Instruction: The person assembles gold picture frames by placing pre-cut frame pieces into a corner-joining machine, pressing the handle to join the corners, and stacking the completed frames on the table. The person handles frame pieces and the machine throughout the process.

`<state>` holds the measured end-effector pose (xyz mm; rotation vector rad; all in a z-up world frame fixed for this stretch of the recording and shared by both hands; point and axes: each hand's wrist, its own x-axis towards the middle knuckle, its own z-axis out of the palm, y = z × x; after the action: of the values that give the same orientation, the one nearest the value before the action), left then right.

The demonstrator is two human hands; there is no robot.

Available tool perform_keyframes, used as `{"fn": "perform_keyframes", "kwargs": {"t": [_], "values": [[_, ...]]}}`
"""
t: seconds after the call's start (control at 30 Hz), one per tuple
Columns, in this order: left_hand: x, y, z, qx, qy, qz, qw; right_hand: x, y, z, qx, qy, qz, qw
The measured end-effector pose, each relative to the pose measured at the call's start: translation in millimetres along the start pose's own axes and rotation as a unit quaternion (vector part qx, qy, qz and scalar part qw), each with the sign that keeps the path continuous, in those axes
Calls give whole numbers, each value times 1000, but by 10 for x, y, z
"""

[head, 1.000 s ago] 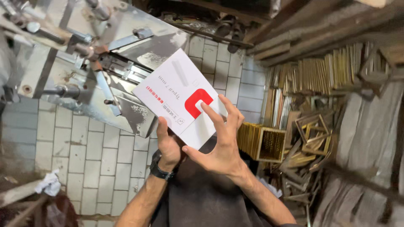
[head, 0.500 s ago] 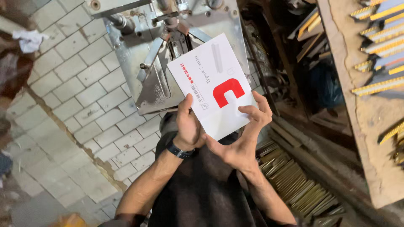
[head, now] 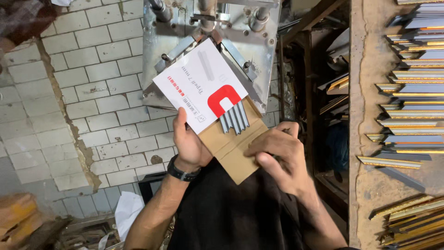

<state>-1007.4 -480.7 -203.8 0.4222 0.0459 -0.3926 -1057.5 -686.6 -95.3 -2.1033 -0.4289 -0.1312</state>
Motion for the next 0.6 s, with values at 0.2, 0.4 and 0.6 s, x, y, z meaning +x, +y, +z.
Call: {"fn": "perform_keyframes", "kwargs": {"t": [0.2,0.4,0.6], "values": [[-110,-184,-285,-32,-3,7,999,100,-140,402,-209,73,197,955],[-221,-365,-668,7,20,76,997,182,-203,722,-341,138,81,926],[-268,-474,-875,1,16,59,998,168,-71,708,-182,111,216,953]]}}
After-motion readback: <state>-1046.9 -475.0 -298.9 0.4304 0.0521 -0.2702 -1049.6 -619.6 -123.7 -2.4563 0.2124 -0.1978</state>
